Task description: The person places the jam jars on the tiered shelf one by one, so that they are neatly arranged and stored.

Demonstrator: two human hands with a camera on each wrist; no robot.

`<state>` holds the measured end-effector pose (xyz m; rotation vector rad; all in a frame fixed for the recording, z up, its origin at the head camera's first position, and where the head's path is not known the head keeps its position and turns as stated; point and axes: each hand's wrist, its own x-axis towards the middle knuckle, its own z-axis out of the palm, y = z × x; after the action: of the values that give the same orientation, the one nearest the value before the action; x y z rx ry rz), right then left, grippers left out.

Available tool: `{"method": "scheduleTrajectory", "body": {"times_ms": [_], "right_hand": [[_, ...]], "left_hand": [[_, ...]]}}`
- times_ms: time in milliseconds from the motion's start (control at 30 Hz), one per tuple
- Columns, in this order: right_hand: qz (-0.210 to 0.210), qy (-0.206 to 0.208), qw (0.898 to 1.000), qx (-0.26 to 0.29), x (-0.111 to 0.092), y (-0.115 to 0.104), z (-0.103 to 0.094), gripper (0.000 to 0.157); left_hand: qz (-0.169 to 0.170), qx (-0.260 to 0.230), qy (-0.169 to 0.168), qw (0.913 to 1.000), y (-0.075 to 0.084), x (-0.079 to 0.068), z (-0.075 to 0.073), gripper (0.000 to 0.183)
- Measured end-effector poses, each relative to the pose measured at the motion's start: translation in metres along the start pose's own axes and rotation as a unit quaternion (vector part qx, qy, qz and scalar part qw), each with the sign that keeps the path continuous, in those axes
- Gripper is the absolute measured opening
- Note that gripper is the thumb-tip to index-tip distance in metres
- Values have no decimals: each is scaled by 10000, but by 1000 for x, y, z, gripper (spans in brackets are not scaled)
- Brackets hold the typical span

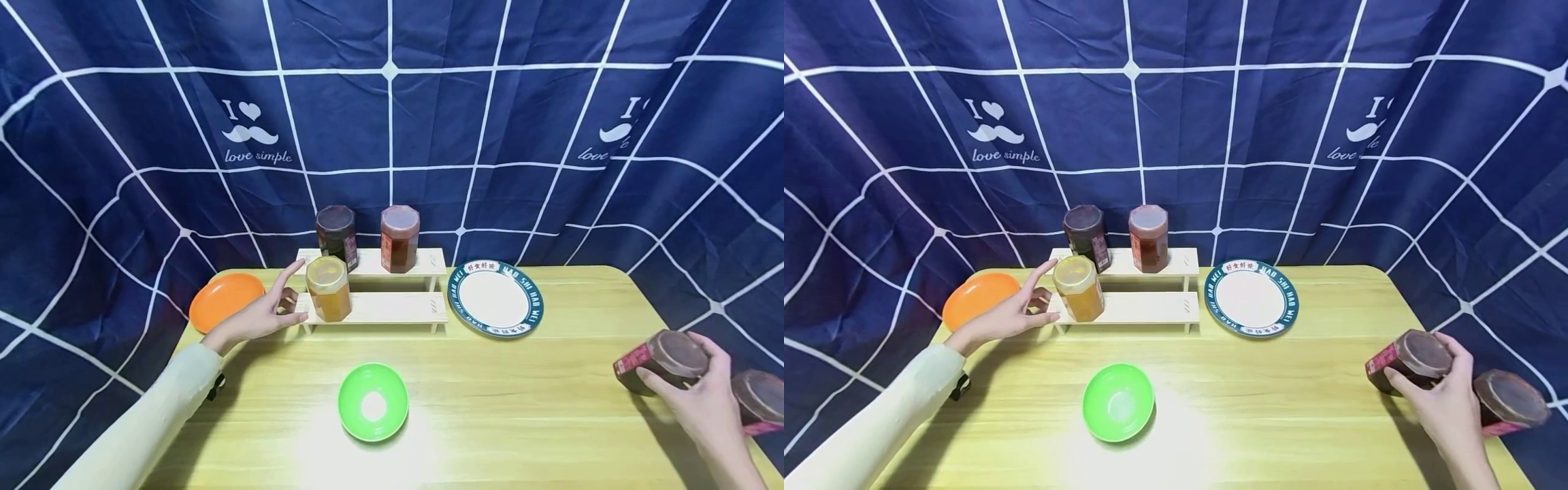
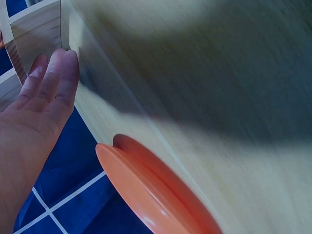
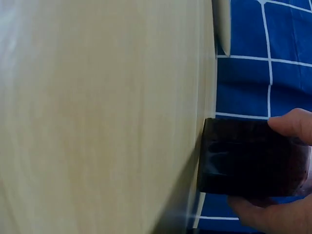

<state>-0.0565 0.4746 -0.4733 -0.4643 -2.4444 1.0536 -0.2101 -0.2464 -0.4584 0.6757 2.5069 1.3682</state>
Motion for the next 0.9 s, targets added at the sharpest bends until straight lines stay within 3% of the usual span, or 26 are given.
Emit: {"method": "scheduleTrajectory", "body": {"times_ms": [167,400,633,900], "right_hand": [[-109,-55,9984,-550,-2,-4,0,106],[-354,-201,9952,-889,-4,-11,2,109],[-223,-192,9951,-940,-3,-10,2,110],[-445,-156,9959,-778,-6,-8,4,109]], "left_hand": [[49,-12,8,10000,1,0,0,107],[-15,-2,26,10000,0,2,0,107],[0,-6,-7,10000,-2,3,1,107],[66,32,40,10000,-5,3,1,107]]}}
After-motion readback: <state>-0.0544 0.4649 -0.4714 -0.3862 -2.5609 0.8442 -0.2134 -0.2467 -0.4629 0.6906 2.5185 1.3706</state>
